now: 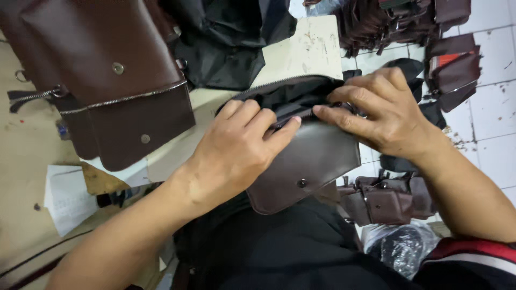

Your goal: The person aligns and secures a zipper onto the edge of a brown leather bag using both hands. They repeatedly open and close the zipper to check its fit and function, adjusting the bag's position as needed.

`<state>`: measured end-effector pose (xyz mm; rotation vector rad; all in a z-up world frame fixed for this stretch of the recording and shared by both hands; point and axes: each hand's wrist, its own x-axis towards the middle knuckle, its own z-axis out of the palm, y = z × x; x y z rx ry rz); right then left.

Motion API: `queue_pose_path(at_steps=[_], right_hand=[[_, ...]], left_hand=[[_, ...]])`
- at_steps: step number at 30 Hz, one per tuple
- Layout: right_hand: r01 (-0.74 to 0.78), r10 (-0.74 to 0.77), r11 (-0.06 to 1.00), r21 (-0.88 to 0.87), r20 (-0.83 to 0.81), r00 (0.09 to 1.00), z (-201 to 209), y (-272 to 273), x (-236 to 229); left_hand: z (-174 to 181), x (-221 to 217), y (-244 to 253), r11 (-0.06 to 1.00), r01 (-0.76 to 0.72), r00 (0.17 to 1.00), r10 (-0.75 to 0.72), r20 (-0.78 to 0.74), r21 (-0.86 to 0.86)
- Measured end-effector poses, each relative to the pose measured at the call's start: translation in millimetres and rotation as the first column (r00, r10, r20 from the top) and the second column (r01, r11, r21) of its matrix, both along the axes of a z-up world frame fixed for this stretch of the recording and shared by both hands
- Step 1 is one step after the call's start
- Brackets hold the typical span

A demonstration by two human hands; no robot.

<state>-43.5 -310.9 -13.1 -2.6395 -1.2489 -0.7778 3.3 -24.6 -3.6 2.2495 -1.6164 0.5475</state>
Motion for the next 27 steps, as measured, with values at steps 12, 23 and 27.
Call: queue_pose_path(at_steps=[12,23,27], right_hand=[[-0.034,0.033,0.998,0.054,0.01,0.999,-4.8,-9.6,0.3],[0.035,-0.028,0.983,0.18,-0.043,0.999,-2.2,13.1,-3.8],[0.073,-0.064,0.985,0.154,-0.065,0.996,0.3,28.5,-2.4]], left_hand=[[-1.7,-2.1,4.4,0.999,0.041,0.996,-0.039,-0.078,0.026],[-1.2,-7.5,1.5,0.999,0.046,0.996,-0.047,-0.077,-0.012],[-2.4,-11.3,-0.2,0.997,0.051,0.998,-0.053,-0.037,-0.056]])
